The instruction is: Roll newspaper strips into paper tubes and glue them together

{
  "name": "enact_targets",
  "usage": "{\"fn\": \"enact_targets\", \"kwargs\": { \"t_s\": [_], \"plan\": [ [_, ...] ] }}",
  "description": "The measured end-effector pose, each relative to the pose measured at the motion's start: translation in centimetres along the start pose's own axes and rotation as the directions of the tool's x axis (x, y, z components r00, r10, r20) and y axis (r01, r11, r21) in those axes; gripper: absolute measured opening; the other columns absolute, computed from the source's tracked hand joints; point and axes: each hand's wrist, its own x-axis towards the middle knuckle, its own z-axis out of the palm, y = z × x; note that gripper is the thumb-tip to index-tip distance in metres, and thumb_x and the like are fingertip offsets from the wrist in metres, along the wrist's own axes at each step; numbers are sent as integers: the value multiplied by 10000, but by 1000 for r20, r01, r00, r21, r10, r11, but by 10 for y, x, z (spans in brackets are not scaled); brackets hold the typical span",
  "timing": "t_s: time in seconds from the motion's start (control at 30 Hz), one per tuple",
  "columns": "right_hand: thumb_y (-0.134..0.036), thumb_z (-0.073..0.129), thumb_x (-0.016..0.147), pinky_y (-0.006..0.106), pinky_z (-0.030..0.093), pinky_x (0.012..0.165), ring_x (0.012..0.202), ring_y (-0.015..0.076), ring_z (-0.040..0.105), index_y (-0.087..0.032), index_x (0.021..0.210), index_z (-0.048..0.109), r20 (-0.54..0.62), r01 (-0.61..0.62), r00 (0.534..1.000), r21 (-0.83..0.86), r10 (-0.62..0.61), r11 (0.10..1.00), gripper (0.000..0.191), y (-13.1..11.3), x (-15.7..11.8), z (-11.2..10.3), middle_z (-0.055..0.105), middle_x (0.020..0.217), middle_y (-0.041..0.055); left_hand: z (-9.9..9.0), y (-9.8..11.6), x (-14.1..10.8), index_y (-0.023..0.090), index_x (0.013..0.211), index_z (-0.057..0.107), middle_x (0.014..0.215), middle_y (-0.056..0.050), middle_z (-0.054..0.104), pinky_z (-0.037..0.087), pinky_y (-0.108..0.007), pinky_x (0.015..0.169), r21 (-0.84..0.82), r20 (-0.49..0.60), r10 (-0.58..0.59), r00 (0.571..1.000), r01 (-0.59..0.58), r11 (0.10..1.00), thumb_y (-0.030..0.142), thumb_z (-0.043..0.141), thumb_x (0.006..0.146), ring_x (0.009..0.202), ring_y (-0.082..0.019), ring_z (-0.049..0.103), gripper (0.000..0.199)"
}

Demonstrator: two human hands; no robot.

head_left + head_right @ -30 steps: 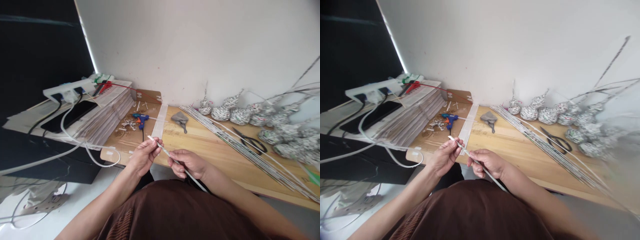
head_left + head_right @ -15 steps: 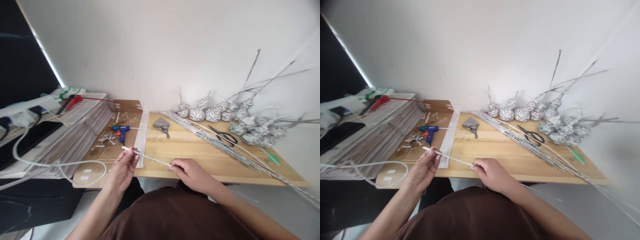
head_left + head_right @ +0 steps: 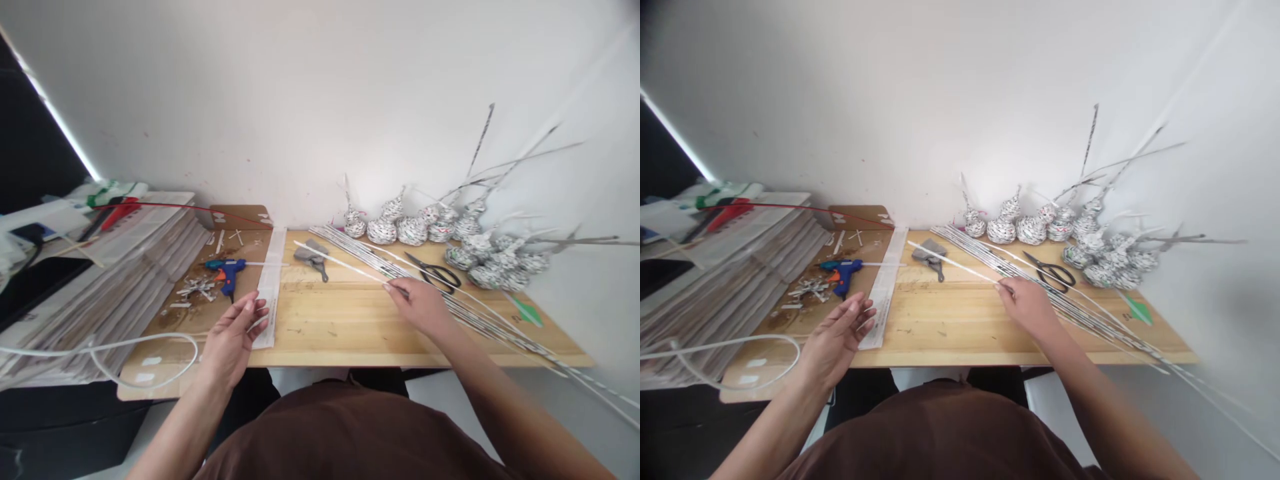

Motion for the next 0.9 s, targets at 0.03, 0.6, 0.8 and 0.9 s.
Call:
{"fn": "enact_targets", "kwargs": {
  "t_s": [0.03, 0.6, 0.8, 0.9],
  "plan": [
    [-411, 435, 918, 305, 398, 693, 807, 230, 629, -173, 898, 702, -37, -31, 999, -49, 29, 998, 359, 7, 6, 1, 707, 872, 87, -4, -2, -1, 159, 974, 695, 877, -49, 699, 567, -194, 643, 29, 2, 22, 1000, -22, 999, 176, 717, 743, 767, -128, 673, 233],
    [-345, 354, 946, 301, 307, 601, 747, 233, 625, -146, 879, 690, -100, -151, 988, -453, 118, 879, 396, 33, 71, 16, 705, 842, 130, -47, -9, 1, 240, 999, 701, 1048, -51, 691, 481, -376, 937, 779, 504, 369, 781, -595, 196, 349, 587, 842, 1013, -221, 629, 223],
    [-379, 371, 935, 306, 311, 588, 739, 245, 630, -162, 901, 704, -80, -142, 990, -439, 118, 887, 399, 32, 81, 18, 708, 842, 125, -51, -9, -1, 237, 1068, 668, 1141, -75, 640, 479, -384, 948, 739, 631, 334, 700, -674, 16, 367, 631, 819, 1092, -232, 585, 283],
    [-403, 378, 928, 306, 324, 588, 733, 247, 630, -180, 901, 711, -68, -116, 993, -427, 96, 897, 402, 34, 76, 25, 711, 826, 116, -55, -8, 1, 236, 1090, 659, 1176, -80, 618, 475, -383, 956, 720, 665, 315, 677, -693, -31, 376, 644, 809, 1104, -230, 575, 315]
  ]
}}
